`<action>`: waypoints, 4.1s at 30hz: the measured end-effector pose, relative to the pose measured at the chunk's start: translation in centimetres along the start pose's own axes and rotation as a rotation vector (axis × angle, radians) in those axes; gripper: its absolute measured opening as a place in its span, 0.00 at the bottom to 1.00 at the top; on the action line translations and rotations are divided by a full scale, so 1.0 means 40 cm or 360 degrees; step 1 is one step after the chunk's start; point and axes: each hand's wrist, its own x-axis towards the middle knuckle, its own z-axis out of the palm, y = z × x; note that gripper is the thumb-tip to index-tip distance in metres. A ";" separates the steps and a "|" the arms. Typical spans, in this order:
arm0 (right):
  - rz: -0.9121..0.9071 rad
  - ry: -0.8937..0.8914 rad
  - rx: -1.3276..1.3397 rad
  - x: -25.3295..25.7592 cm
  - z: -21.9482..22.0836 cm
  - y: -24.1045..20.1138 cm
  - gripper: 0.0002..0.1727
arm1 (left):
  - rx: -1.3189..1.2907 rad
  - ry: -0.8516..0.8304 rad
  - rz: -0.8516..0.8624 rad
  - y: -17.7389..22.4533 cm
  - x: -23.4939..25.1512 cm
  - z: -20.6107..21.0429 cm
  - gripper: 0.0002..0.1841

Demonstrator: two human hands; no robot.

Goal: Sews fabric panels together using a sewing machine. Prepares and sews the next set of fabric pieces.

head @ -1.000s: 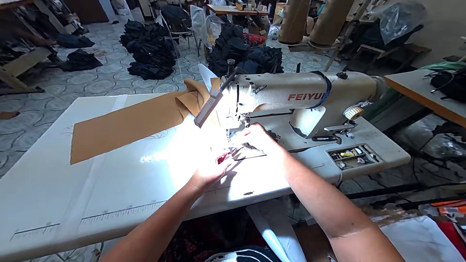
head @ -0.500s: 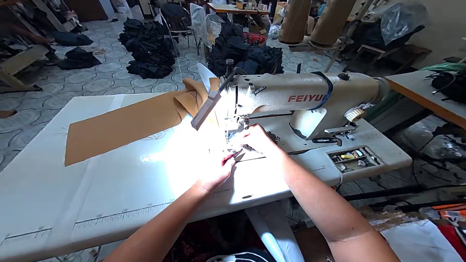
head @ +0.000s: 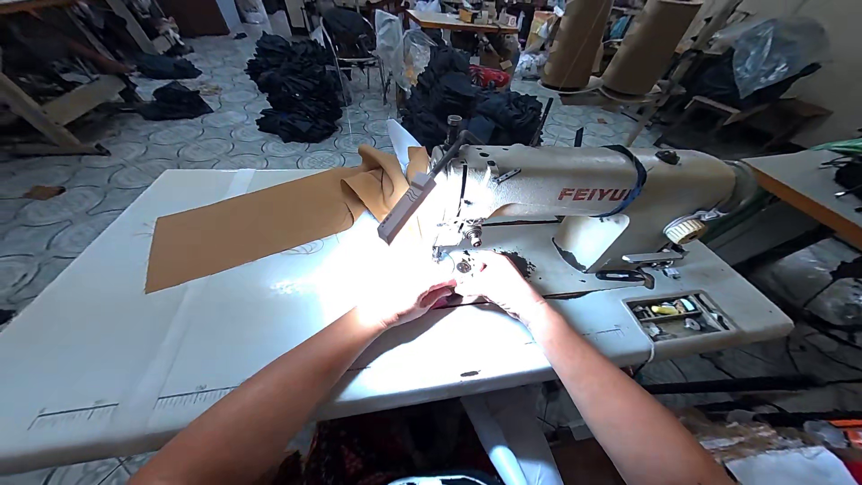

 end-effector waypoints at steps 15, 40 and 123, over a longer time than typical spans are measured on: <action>-0.0830 0.0259 -0.0651 -0.055 -0.045 0.016 0.04 | -0.0013 -0.0232 -0.0996 -0.024 0.048 -0.075 0.13; -0.0298 0.1628 0.0777 0.015 -0.733 0.369 0.21 | -0.0466 0.0303 -0.0883 -0.048 0.037 -0.003 0.02; -0.0456 0.0271 -0.0310 0.127 0.093 0.039 0.04 | -0.0397 0.0278 -0.1070 -0.083 0.058 0.015 0.12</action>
